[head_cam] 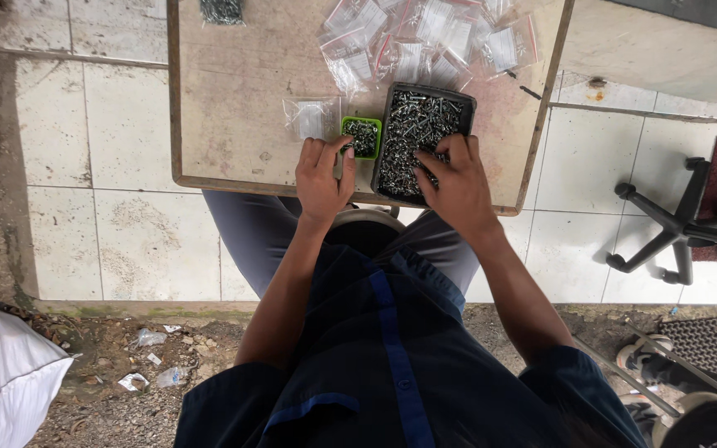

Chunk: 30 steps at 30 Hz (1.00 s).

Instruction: The person sits cross-legged at a table and sorts small metal screws from a black tray into a green container using their hands. The person repeatedly picks up screws and places them into the container while empty plastic bags are visible on the table.

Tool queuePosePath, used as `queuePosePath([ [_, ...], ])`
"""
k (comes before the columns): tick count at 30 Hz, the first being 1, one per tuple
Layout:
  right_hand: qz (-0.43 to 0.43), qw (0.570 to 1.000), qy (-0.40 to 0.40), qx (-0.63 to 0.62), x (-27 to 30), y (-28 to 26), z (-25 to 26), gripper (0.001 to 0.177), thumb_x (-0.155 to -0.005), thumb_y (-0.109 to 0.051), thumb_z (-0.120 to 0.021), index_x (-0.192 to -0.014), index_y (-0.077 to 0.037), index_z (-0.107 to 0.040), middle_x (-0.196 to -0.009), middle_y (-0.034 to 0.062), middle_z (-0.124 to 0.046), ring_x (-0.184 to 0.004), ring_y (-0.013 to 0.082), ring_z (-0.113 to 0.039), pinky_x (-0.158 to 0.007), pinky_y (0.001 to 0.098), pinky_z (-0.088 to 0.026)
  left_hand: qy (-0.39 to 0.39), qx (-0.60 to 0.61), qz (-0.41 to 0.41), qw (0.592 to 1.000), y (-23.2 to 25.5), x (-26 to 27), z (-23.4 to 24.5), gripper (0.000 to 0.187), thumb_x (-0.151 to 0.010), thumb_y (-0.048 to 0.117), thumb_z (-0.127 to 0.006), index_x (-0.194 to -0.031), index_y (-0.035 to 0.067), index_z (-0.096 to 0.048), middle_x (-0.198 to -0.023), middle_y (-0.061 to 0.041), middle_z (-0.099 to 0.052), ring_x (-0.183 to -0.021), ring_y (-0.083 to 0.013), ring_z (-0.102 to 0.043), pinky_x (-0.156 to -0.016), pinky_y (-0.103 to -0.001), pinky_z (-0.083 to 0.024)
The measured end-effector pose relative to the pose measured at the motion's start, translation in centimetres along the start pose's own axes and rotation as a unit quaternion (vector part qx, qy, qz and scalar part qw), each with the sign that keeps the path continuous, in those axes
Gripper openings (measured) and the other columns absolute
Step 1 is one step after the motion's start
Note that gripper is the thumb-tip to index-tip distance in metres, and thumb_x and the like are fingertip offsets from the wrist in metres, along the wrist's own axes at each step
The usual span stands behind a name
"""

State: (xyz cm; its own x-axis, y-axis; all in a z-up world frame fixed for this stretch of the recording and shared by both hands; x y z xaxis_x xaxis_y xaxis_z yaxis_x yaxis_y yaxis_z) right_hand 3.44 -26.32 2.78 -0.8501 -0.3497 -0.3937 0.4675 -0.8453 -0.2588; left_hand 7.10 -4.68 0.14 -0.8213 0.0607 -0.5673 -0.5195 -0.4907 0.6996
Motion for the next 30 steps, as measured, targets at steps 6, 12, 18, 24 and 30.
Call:
queuePosePath([
  [6,-0.013,0.992,0.010,-0.128,-0.2,-2.0,-0.9,0.018,-0.092,-0.023,-0.080,-0.107,-0.033,-0.085,-0.106,-0.0014,-0.057,-0.099,0.0235,-0.051,-0.084,0.0412,-0.042,0.006,-0.013,-0.011,1.000,-0.5,0.1,-0.4,0.014,-0.112,0.017,-0.059,-0.121,0.013,-0.070,-0.080,0.001,-0.038,-0.073,-0.0164,-0.048,-0.060,-0.031,-0.041],
  [12,-0.053,0.996,-0.032,-0.064,-0.8,-3.5,-0.9,0.023,-0.097,-0.001,-0.064,-0.107,-0.016,-0.079,-0.109,0.0038,-0.051,-0.098,0.0285,-0.050,-0.078,0.0473,-0.051,0.009,-0.014,-0.018,1.000,0.0,0.1,-0.2,0.013,-0.110,0.012,-0.060,-0.118,0.013,-0.069,-0.079,0.000,-0.038,-0.071,-0.0169,-0.048,-0.058,-0.031,-0.041],
  [18,-0.086,0.993,0.012,-0.081,0.4,-1.4,-1.2,0.041,-0.094,0.002,-0.065,-0.132,-0.009,-0.076,-0.108,0.0049,-0.049,-0.097,0.0261,-0.054,-0.082,0.0436,-0.055,0.006,-0.018,-0.018,1.000,-0.2,0.3,-0.4,0.012,-0.110,0.013,-0.060,-0.116,0.014,-0.071,-0.078,0.002,-0.038,-0.070,-0.0148,-0.048,-0.058,-0.029,-0.044],
  [24,-0.044,0.999,-0.018,0.004,-1.5,-4.8,0.2,0.057,-0.091,0.007,-0.057,-0.138,-0.022,-0.074,-0.108,0.0059,-0.045,-0.096,0.0286,-0.050,-0.068,0.0426,-0.049,0.013,-0.003,-0.026,1.000,-0.1,0.3,-0.4,0.013,-0.109,0.009,-0.060,-0.114,0.014,-0.071,-0.077,0.001,-0.039,-0.070,-0.0156,-0.049,-0.057,-0.031,-0.041],
  [30,-0.062,0.997,0.027,-0.028,0.5,-1.6,0.2,0.041,-0.084,0.007,-0.062,-0.113,-0.013,-0.083,-0.107,0.0040,-0.042,-0.100,0.0264,-0.049,-0.080,0.0374,-0.056,0.031,-0.011,-0.036,0.999,-0.1,0.5,-0.3,0.012,-0.107,0.009,-0.061,-0.113,0.014,-0.071,-0.076,0.002,-0.037,-0.067,-0.0152,-0.047,-0.056,-0.031,-0.041],
])
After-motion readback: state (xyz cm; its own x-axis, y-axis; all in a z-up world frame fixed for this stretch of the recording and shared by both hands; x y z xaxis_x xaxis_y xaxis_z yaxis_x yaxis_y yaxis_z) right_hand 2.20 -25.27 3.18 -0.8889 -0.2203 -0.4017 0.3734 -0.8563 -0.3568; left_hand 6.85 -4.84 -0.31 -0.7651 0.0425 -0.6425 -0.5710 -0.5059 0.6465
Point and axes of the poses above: each hand's wrist, its own x-axis away from the middle knuckle, its own z-axis out of the back of the hand, y = z × x, the point moved 10 cm from there along -x, towards the middle knuckle
